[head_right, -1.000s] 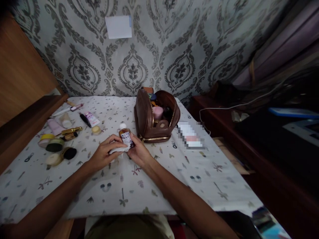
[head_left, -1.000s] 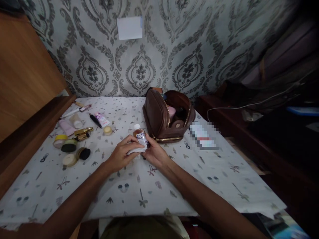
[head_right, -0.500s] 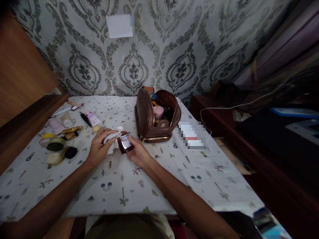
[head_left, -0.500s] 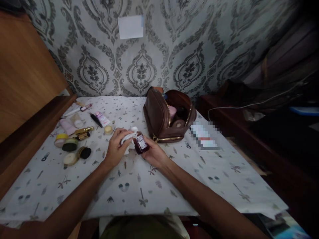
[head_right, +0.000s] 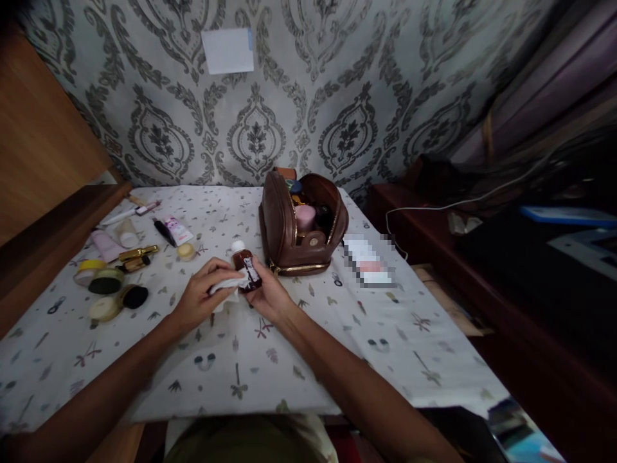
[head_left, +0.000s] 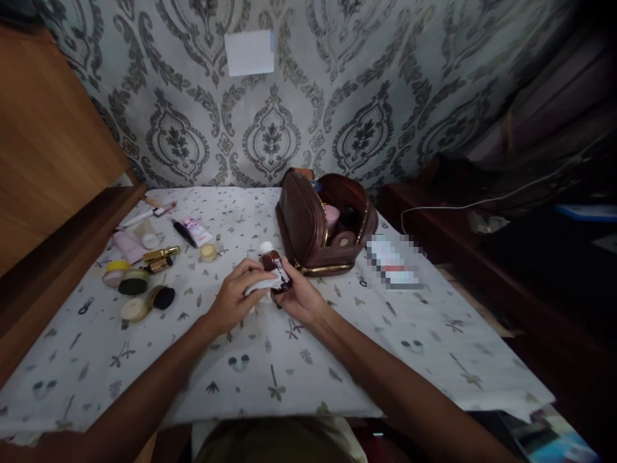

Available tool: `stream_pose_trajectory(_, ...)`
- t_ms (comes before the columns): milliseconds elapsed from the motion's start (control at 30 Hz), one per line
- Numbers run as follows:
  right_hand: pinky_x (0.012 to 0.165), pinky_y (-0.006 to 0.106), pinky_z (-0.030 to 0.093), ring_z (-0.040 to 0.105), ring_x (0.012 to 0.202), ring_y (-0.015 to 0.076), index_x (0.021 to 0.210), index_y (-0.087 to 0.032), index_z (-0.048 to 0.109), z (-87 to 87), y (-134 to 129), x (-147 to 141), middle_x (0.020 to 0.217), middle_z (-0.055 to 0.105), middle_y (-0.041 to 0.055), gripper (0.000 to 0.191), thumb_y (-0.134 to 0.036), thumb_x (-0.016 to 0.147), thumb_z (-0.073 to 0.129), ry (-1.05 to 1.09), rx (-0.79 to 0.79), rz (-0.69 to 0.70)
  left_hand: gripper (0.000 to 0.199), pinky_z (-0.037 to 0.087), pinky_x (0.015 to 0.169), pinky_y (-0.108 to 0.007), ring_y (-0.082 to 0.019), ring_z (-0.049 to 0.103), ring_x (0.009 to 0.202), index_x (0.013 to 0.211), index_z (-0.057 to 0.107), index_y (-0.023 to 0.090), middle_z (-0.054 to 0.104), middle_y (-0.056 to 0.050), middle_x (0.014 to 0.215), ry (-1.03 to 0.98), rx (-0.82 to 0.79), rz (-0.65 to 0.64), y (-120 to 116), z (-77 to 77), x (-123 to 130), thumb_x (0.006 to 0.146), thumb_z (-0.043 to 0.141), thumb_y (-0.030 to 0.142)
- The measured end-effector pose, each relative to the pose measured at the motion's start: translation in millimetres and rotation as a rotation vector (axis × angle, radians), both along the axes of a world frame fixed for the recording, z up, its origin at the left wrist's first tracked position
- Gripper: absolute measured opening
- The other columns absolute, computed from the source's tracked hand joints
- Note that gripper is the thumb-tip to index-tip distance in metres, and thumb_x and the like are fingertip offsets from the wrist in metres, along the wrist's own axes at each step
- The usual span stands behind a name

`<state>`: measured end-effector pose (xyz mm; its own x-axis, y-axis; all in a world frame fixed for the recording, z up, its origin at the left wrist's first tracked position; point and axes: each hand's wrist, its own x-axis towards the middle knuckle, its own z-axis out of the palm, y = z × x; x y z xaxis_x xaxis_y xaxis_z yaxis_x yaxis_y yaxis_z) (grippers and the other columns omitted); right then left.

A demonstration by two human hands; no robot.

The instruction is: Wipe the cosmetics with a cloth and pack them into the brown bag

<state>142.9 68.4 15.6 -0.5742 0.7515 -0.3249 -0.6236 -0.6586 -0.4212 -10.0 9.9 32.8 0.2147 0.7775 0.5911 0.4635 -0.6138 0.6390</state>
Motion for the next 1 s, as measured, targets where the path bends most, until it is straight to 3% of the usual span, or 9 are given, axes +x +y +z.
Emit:
stream_pose_trajectory(133, 0.051, 0.022, 0.052, 0.063, 0.057, 0.0119, 0.084, -0.015, 0.068, -1.0, -4, -1, 0.070, 0.071, 0.0011, 0.017, -0.030, 0.089, 0.064, -0.036, 0.080, 0.101, 0.020, 0.047, 0.083, -0.030, -0.017, 0.057, 0.094, 0.108, 0.068, 0.022, 0.057, -0.004, 0.098, -0.088, -0.006, 0.223, 3, 4.4, -4, 0.090, 0.059, 0.021)
stream_pose_trajectory(233, 0.052, 0.022, 0.052, 0.062, 0.058, 0.0125, 0.087, -0.013, 0.067, -3.0, -4, 1, 0.071, 0.071, 0.0035, 0.021, -0.034, 0.089, 0.065, -0.016, 0.086, 0.153, 0.020, 0.046, 0.084, -0.031, -0.018, 0.057, 0.094, 0.108, 0.068, 0.021, 0.059, -0.004, 0.097, -0.132, -0.032, 0.292, 5, 5.9, -5, 0.090, 0.059, 0.021)
stream_pose_trajectory(400, 0.053, 0.021, 0.053, 0.062, 0.060, 0.0118, 0.088, -0.014, 0.066, -2.9, -1, 2, 0.068, 0.069, 0.0033, 0.025, -0.038, 0.091, 0.061, 0.070, 0.012, 0.164, 0.024, 0.047, 0.086, -0.032, -0.018, 0.057, 0.094, 0.113, 0.066, 0.022, 0.059, -0.004, 0.097, -0.142, -0.063, 0.245, 4, 0.2, -1, 0.091, 0.057, 0.021)
stream_pose_trajectory(600, 0.063, 0.022, 0.056, 0.065, 0.066, 0.0111, 0.091, -0.014, 0.067, 1.2, 0, -1, 0.077, 0.073, 0.0023, 0.021, -0.033, 0.093, 0.059, 0.073, -0.095, -0.022, 0.031, 0.049, 0.083, -0.032, -0.017, 0.057, 0.093, 0.122, 0.062, 0.025, 0.055, -0.004, 0.100, 0.016, 0.041, 0.129, -2, -8.0, 7, 0.092, 0.055, 0.018)
stream_pose_trajectory(767, 0.060, 0.020, 0.055, 0.065, 0.064, 0.0103, 0.091, -0.014, 0.069, 2.0, -2, 2, 0.074, 0.072, 0.0006, 0.028, -0.042, 0.084, 0.070, 0.092, -0.029, -0.020, 0.037, 0.051, 0.082, -0.031, -0.017, 0.058, 0.096, 0.128, 0.059, 0.027, 0.056, -0.006, 0.105, 0.099, 0.128, 0.025, -6, -10.4, 11, 0.093, 0.053, 0.016)
stream_pose_trajectory(833, 0.058, 0.019, 0.054, 0.064, 0.062, 0.0104, 0.088, -0.014, 0.069, 1.7, -3, 4, 0.070, 0.071, 0.0003, 0.029, -0.040, 0.080, 0.074, 0.077, 0.001, -0.006, 0.036, 0.051, 0.080, -0.031, -0.018, 0.059, 0.096, 0.127, 0.059, 0.027, 0.056, -0.007, 0.105, 0.106, 0.133, 0.019, -7, -9.8, 12, 0.093, 0.053, 0.017)
stream_pose_trajectory(1000, 0.056, 0.019, 0.053, 0.064, 0.061, 0.0099, 0.083, -0.017, 0.068, 2.7, -5, 5, 0.070, 0.071, -0.0021, 0.006, -0.022, 0.081, 0.072, 0.046, -0.024, -0.015, 0.033, 0.050, 0.082, -0.032, -0.017, 0.057, 0.094, 0.124, 0.061, 0.026, 0.055, -0.006, 0.103, 0.067, 0.094, 0.100, -5, -6.1, 8, 0.093, 0.053, 0.019)
